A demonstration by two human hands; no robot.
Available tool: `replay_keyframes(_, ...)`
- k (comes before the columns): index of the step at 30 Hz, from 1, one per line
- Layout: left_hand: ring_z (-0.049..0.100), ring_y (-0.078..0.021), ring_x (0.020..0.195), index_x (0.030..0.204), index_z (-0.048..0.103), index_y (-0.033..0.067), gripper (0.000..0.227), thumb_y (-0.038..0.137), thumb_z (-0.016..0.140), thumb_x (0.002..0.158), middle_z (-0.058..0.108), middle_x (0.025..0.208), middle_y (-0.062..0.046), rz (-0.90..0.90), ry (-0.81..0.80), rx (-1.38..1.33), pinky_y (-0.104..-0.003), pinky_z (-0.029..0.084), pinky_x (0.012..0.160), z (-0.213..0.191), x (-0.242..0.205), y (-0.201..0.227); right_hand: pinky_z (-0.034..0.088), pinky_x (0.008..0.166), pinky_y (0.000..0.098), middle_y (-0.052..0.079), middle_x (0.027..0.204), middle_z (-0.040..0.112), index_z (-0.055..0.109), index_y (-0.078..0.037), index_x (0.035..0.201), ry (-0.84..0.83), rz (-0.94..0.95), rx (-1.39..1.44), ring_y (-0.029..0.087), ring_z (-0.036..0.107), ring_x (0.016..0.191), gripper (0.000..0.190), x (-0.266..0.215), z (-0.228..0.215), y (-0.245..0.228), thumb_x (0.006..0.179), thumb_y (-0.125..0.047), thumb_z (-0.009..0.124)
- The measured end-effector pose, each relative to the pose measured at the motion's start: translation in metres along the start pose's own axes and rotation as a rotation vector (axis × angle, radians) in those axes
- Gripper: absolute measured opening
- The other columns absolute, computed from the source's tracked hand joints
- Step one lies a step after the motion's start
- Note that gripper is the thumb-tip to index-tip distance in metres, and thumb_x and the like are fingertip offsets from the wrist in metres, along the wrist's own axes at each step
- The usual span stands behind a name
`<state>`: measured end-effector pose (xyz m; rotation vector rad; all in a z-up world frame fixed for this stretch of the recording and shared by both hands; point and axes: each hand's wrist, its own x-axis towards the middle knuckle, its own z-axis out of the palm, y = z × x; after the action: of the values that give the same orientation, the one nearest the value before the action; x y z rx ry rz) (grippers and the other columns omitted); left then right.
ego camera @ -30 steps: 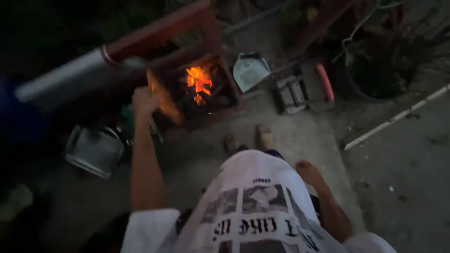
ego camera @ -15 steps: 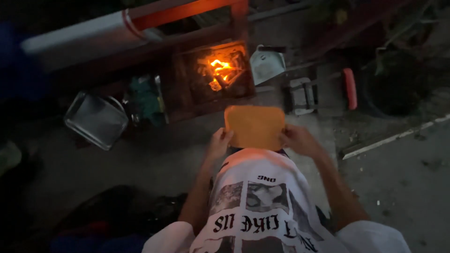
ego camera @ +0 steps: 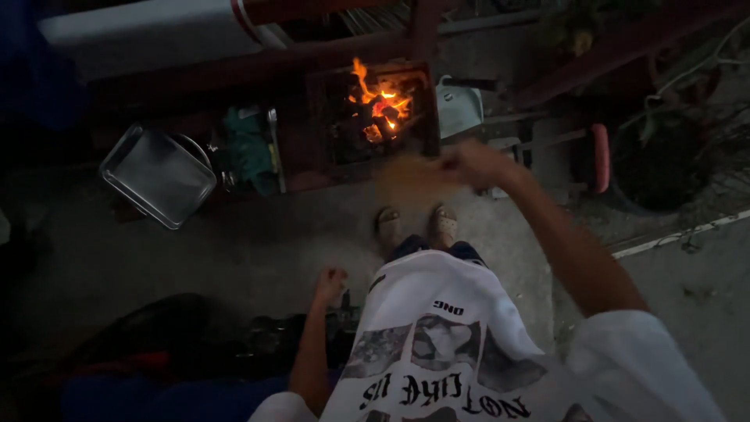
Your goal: Fanning a charcoal grill to increase air flow and strengthen the fire for cooking.
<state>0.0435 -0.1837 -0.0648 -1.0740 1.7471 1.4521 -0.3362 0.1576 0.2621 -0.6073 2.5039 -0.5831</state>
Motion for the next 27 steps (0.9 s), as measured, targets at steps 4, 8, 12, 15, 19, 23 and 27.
replay_keyframes(4,0.069,-0.0263,0.067,0.116,0.067,0.0039,0.035,0.034,0.061,0.100,0.076,0.096,-0.017,0.008,0.022,0.039,-0.038,0.059,0.052,0.003,-0.007,-0.016,0.052,0.079,0.0462,0.015,0.097,0.070,0.068,-0.006,0.099,0.071,0.129,0.157,0.036,0.068,0.090,0.020,0.039,0.026,0.052,0.099,-0.025,0.065)
replay_keyframes(8,0.070,-0.0268,0.071,0.097,0.078,0.0061,0.023,0.025,0.065,0.094,0.075,0.090,-0.017,0.056,0.056,0.085,-0.041,0.058,0.056,-0.002,-0.033,-0.006,0.057,0.086,0.0480,0.017,0.111,0.076,0.075,-0.012,0.112,-0.210,-0.039,0.238,0.039,0.070,0.107,0.031,0.038,0.040,0.010,0.092,-0.035,0.076)
replay_keyframes(12,0.074,-0.0296,0.081,0.104,0.076,0.0058,0.026,0.025,0.060,0.097,0.075,0.103,-0.019,0.019,0.057,0.055,-0.045,0.062,0.069,0.006,-0.021,-0.011,0.056,0.067,0.0503,0.020,0.090,0.072,0.072,-0.004,0.098,0.261,0.072,-0.071,0.042,0.070,0.085,0.022,0.063,0.053,0.081,0.097,-0.026,0.072)
replay_keyframes(15,0.073,-0.0292,0.082,0.107,0.072,0.0055,0.023,0.023,0.061,0.098,0.075,0.102,-0.018,0.058,0.021,0.030,-0.045,0.061,0.070,-0.001,-0.033,-0.004,0.054,0.092,0.0539,0.019,0.109,0.077,0.076,-0.012,0.114,-0.102,-0.102,0.096,0.043,0.069,0.107,0.034,0.044,0.068,0.042,0.089,-0.035,0.071)
replay_keyframes(19,0.068,-0.0343,0.078,0.107,0.069,-0.0036,0.027,0.019,0.058,0.099,0.072,0.104,-0.027,0.144,0.006,0.015,-0.045,0.057,0.066,-0.002,-0.003,-0.019,0.056,0.081,0.0468,0.014,0.094,0.075,0.076,-0.010,0.102,0.112,-0.042,0.066,0.037,0.070,0.089,0.023,0.056,0.069,0.072,0.098,-0.030,0.068)
replay_keyframes(23,0.066,-0.0229,0.064,0.100,0.070,-0.0006,0.022,0.017,0.057,0.098,0.075,0.095,-0.020,0.149,0.028,-0.001,-0.033,0.055,0.049,-0.011,0.000,-0.021,0.057,0.088,0.0442,0.005,0.103,0.080,0.079,-0.017,0.107,-0.258,-0.034,0.295,0.030,0.073,0.103,0.030,0.032,0.057,0.000,0.080,-0.032,0.080)
replay_keyframes(27,0.068,-0.0228,0.065,0.097,0.072,0.0053,0.022,0.023,0.058,0.099,0.075,0.094,-0.017,0.102,0.048,0.019,-0.033,0.056,0.047,-0.014,-0.013,-0.006,0.054,0.091,0.0556,0.014,0.107,0.078,0.079,-0.016,0.117,0.082,0.163,0.014,0.040,0.072,0.102,0.035,0.068,0.083,0.090,0.089,-0.035,0.074)
